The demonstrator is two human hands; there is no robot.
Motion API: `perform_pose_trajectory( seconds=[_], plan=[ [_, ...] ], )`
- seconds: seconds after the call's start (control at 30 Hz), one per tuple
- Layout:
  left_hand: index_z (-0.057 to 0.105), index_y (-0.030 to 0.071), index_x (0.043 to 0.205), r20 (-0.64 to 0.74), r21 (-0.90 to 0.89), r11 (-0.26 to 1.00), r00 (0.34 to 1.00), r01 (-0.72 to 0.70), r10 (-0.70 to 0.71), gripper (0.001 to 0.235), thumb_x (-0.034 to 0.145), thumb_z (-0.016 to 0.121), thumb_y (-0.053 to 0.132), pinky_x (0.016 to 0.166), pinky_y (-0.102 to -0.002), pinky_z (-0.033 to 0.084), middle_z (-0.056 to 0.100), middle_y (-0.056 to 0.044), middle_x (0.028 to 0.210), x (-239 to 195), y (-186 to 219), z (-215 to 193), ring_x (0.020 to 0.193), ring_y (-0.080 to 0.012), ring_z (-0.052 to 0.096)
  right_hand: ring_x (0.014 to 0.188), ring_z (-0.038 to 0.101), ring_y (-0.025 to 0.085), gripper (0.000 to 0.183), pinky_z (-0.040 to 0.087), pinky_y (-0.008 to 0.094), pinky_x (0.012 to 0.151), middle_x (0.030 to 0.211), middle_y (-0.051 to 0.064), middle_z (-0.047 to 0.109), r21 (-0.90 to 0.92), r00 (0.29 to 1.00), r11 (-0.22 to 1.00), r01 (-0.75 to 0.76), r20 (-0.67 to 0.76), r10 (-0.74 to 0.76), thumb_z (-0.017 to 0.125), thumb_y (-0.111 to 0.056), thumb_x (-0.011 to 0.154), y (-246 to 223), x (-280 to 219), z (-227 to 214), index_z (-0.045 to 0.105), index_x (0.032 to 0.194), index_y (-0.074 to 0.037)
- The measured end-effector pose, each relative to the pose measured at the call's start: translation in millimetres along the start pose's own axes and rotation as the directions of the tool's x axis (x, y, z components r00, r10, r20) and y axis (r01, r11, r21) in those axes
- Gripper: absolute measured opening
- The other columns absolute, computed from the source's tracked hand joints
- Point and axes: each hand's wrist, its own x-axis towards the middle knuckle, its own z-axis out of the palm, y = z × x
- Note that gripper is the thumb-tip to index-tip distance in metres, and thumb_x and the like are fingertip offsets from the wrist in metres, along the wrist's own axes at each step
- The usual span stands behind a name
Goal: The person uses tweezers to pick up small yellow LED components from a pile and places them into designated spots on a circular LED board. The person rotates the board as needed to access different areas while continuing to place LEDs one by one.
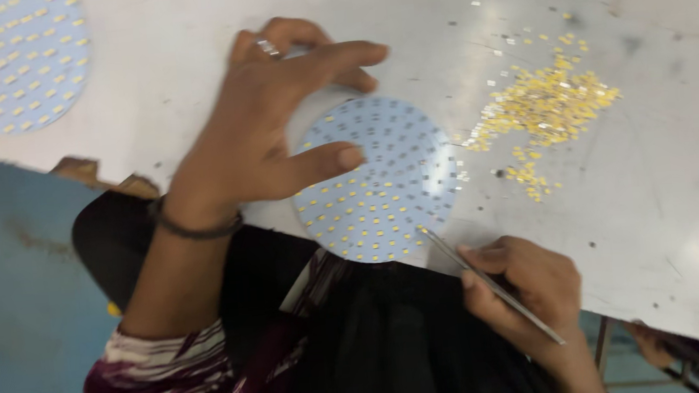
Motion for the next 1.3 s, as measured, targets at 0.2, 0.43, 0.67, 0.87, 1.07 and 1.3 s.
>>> perform_pose_trajectory(
  seconds=[0.2, 0.43, 0.67, 0.87, 1.07, 1.3],
  plan=[
    [0.061, 0.017, 0.144, -0.046, 0.013, 1.0, 0.999, -0.026, 0.026, 0.069, 0.099, 0.065, 0.069, 0.115, -0.048, 0.027, 0.079, 0.005, 0.118, -4, -4, 5, 0.13, -0.0214, 0.052, 0.06, 0.064, 0.023, 0.015, 0.047, 0.031, 0.054, 0.072, 0.011, 0.065, -0.139, 0.994, 0.988, 0.065, -0.079, -0.076, 0.078, -0.008, 0.08, -11, 2, 26, 0.068, 0.085, 0.001],
    [0.062, 0.016, 0.143, -0.061, 0.001, 0.999, 0.997, -0.037, 0.037, 0.071, 0.099, 0.064, 0.071, 0.113, -0.047, 0.028, 0.08, 0.003, 0.115, -4, -8, 9, 0.128, -0.0213, 0.052, 0.063, 0.066, 0.023, 0.016, 0.048, 0.031, 0.056, 0.075, 0.011, 0.066, -0.139, 0.988, 0.983, 0.117, -0.082, -0.129, 0.078, -0.009, 0.084, -8, -3, 29, 0.065, 0.086, 0.001],
    [0.062, 0.015, 0.143, -0.052, 0.0, 1.0, 0.998, -0.023, 0.023, 0.067, 0.101, 0.063, 0.068, 0.114, -0.048, 0.027, 0.08, 0.005, 0.119, -4, -9, 8, 0.131, -0.0211, 0.052, 0.059, 0.065, 0.021, 0.019, 0.048, 0.03, 0.053, 0.073, 0.011, 0.066, -0.125, 0.989, 0.992, 0.022, -0.14, -0.04, 0.078, -0.014, 0.082, -16, -5, 26, 0.07, 0.089, 0.001],
    [0.061, 0.016, 0.142, -0.081, 0.011, 0.999, 0.996, -0.03, 0.031, 0.066, 0.102, 0.064, 0.068, 0.116, -0.049, 0.028, 0.081, 0.005, 0.119, -3, -8, 10, 0.133, -0.0205, 0.052, 0.068, 0.068, 0.024, 0.019, 0.052, 0.032, 0.06, 0.079, 0.012, 0.068, -0.142, 0.967, 0.983, 0.115, -0.212, -0.144, 0.077, -0.014, 0.088, -22, -7, 56, 0.066, 0.09, 0.002],
    [0.063, 0.019, 0.146, -0.091, -0.005, 1.0, 0.996, -0.022, 0.021, 0.066, 0.102, 0.064, 0.067, 0.119, -0.047, 0.029, 0.081, 0.006, 0.116, -5, -9, 11, 0.135, -0.0207, 0.053, 0.061, 0.063, 0.025, 0.018, 0.048, 0.034, 0.055, 0.073, 0.012, 0.066, -0.245, 0.951, 0.963, 0.11, -0.256, -0.173, 0.078, -0.011, 0.083, -22, -8, 66, 0.066, 0.084, 0.002],
    [0.063, 0.017, 0.141, -0.094, -0.008, 1.0, 0.995, -0.022, 0.021, 0.064, 0.102, 0.065, 0.067, 0.118, -0.047, 0.03, 0.081, 0.006, 0.113, -5, -9, 10, 0.134, -0.0213, 0.053, 0.066, 0.066, 0.026, 0.015, 0.05, 0.035, 0.06, 0.077, 0.012, 0.068, -0.257, 0.948, 0.957, 0.131, -0.248, -0.197, 0.076, -0.01, 0.085, -24, -7, 68, 0.067, 0.086, 0.002]
  ],
)
